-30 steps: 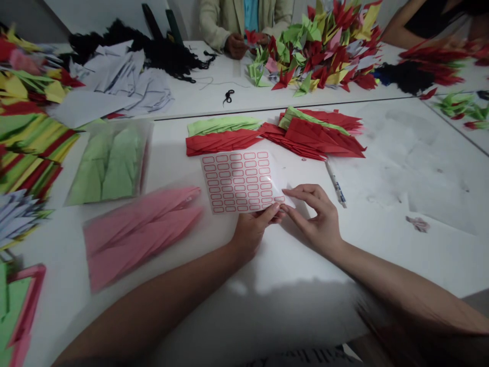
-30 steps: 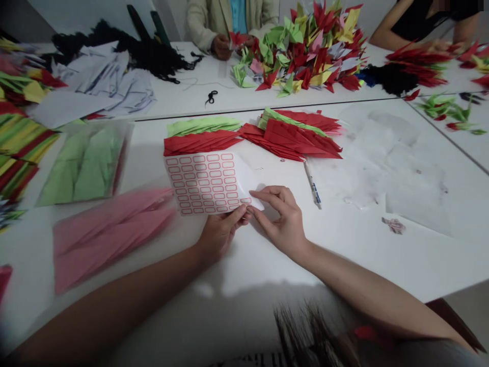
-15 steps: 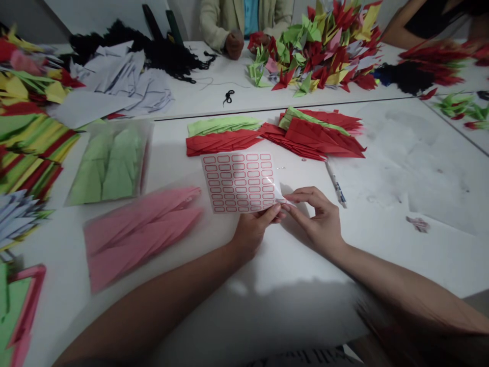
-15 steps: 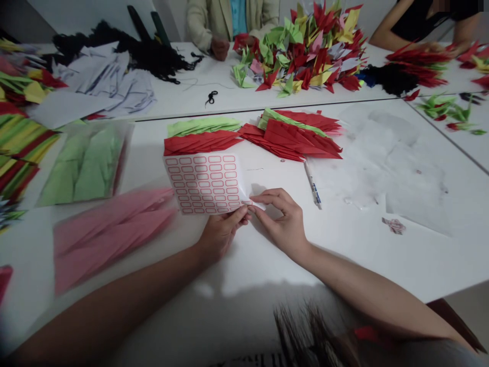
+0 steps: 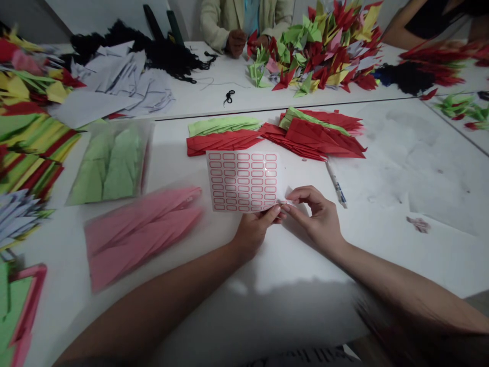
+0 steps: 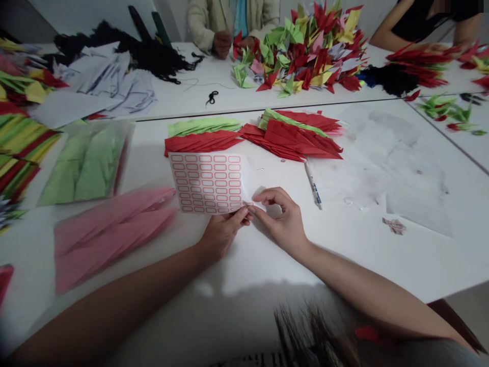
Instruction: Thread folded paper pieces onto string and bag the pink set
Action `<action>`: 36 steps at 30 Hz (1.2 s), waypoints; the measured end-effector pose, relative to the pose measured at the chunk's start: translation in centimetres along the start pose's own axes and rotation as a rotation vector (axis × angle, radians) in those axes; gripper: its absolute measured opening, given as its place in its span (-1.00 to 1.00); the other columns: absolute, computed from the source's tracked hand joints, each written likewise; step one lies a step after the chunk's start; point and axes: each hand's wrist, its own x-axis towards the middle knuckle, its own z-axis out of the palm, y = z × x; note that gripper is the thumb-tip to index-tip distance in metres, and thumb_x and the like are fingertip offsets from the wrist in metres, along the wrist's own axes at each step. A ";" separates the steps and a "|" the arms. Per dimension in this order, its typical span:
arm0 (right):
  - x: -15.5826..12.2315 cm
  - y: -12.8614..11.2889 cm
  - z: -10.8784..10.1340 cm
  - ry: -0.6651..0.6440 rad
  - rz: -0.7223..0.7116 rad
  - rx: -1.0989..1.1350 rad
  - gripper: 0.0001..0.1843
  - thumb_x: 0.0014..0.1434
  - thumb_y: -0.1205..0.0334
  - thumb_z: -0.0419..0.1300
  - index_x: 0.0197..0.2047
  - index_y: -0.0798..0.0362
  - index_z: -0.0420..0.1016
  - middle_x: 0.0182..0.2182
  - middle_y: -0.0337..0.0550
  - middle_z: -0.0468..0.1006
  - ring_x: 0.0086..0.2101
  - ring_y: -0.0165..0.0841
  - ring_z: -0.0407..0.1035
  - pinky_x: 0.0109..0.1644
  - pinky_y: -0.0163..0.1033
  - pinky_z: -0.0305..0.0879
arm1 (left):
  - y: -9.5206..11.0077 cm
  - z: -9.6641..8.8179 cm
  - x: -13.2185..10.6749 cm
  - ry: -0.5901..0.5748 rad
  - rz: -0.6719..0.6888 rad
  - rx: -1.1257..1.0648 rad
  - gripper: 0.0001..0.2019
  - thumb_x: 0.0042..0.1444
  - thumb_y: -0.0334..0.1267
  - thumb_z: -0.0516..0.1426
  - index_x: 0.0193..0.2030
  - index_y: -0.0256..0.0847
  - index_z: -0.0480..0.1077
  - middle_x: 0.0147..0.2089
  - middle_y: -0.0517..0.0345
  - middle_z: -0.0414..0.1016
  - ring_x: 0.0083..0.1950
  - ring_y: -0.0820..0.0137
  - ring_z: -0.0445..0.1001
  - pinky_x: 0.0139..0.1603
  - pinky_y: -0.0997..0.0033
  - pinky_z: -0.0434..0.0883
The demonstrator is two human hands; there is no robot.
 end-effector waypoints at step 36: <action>-0.1 -0.4 0.3 0.038 -0.170 -0.106 -0.95 0.22 0.29 0.24 -0.25 -0.01 0.53 -0.27 -0.13 0.49 -0.20 -0.27 0.40 -0.12 -0.10 0.38 | 1.0 1.1 0.1 0.126 -0.067 -0.133 -0.46 0.17 0.13 0.14 0.15 -0.18 0.32 0.02 -0.06 0.57 -0.03 0.20 0.60 0.01 0.17 0.52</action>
